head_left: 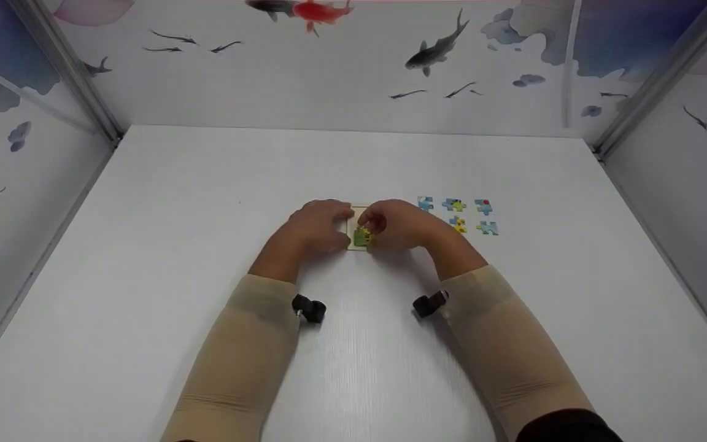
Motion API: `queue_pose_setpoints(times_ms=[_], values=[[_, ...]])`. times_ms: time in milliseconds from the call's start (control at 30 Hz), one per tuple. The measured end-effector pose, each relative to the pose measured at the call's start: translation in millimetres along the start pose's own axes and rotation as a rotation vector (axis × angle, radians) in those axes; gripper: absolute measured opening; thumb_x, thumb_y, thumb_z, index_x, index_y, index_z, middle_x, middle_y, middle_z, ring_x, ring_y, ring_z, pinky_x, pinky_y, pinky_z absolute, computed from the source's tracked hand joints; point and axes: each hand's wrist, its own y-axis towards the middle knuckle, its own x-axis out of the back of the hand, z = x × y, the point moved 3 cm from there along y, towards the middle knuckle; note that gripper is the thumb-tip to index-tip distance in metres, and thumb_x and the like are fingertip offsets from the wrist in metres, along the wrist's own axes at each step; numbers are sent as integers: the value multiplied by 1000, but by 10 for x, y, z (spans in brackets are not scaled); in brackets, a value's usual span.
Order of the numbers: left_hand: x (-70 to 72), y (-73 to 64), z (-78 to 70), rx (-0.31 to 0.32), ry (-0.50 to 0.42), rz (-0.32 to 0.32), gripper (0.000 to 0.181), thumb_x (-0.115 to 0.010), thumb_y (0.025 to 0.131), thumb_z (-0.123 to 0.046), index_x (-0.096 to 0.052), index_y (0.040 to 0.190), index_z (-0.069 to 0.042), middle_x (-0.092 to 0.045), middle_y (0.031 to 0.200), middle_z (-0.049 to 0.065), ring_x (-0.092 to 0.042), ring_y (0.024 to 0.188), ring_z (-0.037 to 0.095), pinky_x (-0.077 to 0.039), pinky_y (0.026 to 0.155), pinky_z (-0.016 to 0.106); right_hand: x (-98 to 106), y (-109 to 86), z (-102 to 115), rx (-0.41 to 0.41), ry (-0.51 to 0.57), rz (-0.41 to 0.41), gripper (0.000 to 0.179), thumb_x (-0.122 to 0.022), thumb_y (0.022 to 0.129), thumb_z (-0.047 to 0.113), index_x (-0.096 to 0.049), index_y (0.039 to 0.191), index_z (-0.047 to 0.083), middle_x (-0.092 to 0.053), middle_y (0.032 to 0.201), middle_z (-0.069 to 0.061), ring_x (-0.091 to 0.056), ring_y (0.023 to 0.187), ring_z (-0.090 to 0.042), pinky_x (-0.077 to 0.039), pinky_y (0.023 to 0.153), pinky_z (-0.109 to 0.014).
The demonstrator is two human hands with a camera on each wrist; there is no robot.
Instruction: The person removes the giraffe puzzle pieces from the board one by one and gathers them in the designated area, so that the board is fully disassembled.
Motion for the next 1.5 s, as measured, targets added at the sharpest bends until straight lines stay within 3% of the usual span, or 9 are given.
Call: queue_pose_setpoints(times_ms=[367,767,1100,1300,1500], values=[[-15,21,7,9,-14,-4,67,-68,95,-29,-52,160,-27,-44,171,-9,-31,164,24,-29,133,53,246,-123,-144,-18,23,39,41,-81,91,15,-72,130,25,-70,125,-2,-66,117,-23,-59,96,-41],[-24,-13,-23,51,-48,0,67,-70,95,-29,-52,160,-27,-41,172,-12,-26,166,24,-22,135,54,570,-390,-685,-78,45,61,45,-84,88,14,-72,129,28,-70,116,-3,-64,110,-24,-54,89,-37],[-25,-27,-12,38,-53,3,68,-68,96,-28,-50,161,-26,-40,173,-11,-26,166,24,-22,135,53,652,-567,-1028,-116,54,107,42,-87,86,14,-73,124,26,-70,117,-3,-60,110,-26,-54,86,-33],[-28,-24,12,48,-71,3,68,-68,96,-29,-50,161,-28,-40,172,-11,-25,167,23,-21,136,52,626,-572,-1055,-127,37,131,40,-89,85,16,-74,120,24,-70,110,-3,-60,104,-25,-53,86,-33],[-26,-16,2,45,-72,0,68,-68,96,-30,-50,161,-28,-41,172,-11,-25,166,23,-21,136,52,586,-597,-1036,-144,30,170,39,-90,84,15,-75,119,24,-61,94,0,-55,93,-21,-45,79,-34]])
